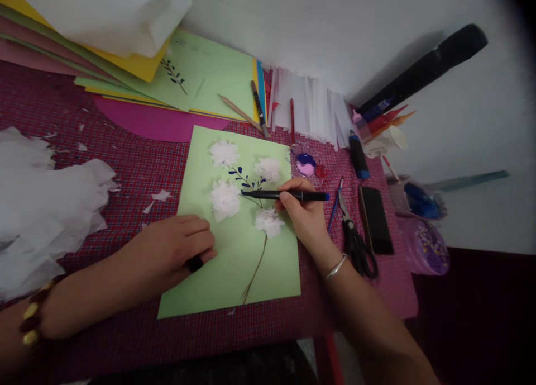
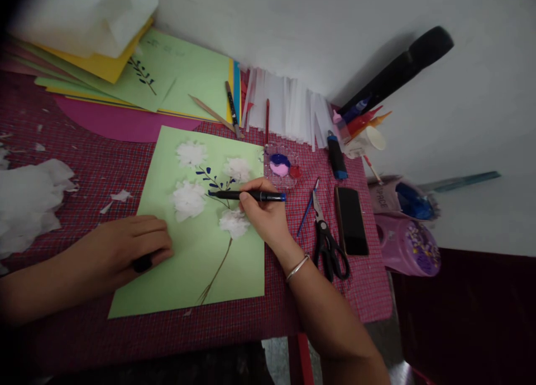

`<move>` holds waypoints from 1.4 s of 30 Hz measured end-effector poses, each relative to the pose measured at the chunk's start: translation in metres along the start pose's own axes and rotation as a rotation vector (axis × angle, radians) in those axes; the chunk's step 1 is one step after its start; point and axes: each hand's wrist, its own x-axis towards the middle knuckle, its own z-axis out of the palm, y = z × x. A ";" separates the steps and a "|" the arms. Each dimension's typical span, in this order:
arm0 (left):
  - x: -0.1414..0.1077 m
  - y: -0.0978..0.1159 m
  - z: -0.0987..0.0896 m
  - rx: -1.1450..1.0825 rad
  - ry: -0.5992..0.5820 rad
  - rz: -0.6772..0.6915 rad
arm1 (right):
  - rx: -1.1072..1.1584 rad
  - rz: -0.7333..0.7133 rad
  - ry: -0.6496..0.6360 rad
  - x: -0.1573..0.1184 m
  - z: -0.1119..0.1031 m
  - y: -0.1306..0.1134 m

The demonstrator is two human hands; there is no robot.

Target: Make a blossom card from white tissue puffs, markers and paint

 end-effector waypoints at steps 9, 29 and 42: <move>-0.001 0.001 -0.001 0.015 -0.019 -0.005 | 0.034 0.012 0.010 0.000 -0.002 0.004; 0.000 0.000 -0.001 0.012 0.005 -0.018 | 0.006 -0.009 -0.034 -0.007 -0.008 0.000; -0.002 0.000 0.000 0.044 -0.018 -0.018 | -0.019 0.006 0.057 -0.004 -0.008 0.002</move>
